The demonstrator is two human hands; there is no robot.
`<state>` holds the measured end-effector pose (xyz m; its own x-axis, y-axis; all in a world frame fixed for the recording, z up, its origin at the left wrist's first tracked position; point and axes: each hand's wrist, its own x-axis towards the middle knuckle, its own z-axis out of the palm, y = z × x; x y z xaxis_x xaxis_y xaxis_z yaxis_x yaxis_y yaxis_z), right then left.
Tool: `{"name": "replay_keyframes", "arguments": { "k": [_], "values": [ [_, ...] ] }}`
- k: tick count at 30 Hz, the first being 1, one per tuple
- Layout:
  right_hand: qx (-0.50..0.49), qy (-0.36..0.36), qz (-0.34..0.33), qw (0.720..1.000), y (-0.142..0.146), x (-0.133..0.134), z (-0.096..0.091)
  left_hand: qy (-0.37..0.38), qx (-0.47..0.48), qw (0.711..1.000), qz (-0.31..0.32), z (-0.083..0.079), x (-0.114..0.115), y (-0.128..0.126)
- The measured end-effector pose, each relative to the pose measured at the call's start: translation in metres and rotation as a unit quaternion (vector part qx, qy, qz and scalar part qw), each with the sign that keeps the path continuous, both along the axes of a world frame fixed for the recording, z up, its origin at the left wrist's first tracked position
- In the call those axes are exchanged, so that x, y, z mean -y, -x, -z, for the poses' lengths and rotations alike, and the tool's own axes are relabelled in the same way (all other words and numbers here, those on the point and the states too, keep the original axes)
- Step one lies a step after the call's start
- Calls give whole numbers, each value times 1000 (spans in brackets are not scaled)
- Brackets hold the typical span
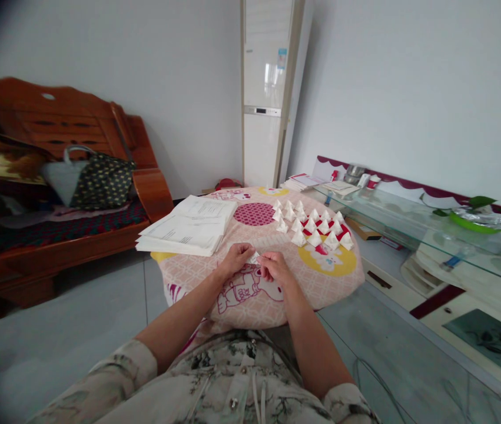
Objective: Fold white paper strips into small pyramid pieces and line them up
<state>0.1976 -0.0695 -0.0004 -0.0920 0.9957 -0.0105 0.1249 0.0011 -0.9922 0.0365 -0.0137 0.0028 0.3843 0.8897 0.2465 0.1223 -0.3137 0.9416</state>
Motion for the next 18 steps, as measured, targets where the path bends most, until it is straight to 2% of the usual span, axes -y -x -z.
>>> {"name": "replay_keyframes", "arguments": {
  "k": [2, 5, 8, 12, 15, 18],
  "values": [
    [-4, -2, 3, 1000, 1, 0, 0, 10, 7, 1000, -4, -1, 1, 0],
    [-20, -9, 25, 999, 0, 1, -2, 87, 42, 995, 24, -3, 4, 0],
    [-51, -32, 60, 996, -1, 2, -4, 156, 116, 979, 57, -4, 4, 2],
    [-89, -66, 113, 987, 0, -1, -1, 217, 183, 958, 45, -5, 2, 3],
    [-85, -87, 145, 982, 1, -4, 2, 224, 187, 955, 47, -5, 3, 3],
    [-51, -96, 148, 983, 1, -6, 5, 221, 196, 954, 41, -5, 4, 2]
  ]
}}
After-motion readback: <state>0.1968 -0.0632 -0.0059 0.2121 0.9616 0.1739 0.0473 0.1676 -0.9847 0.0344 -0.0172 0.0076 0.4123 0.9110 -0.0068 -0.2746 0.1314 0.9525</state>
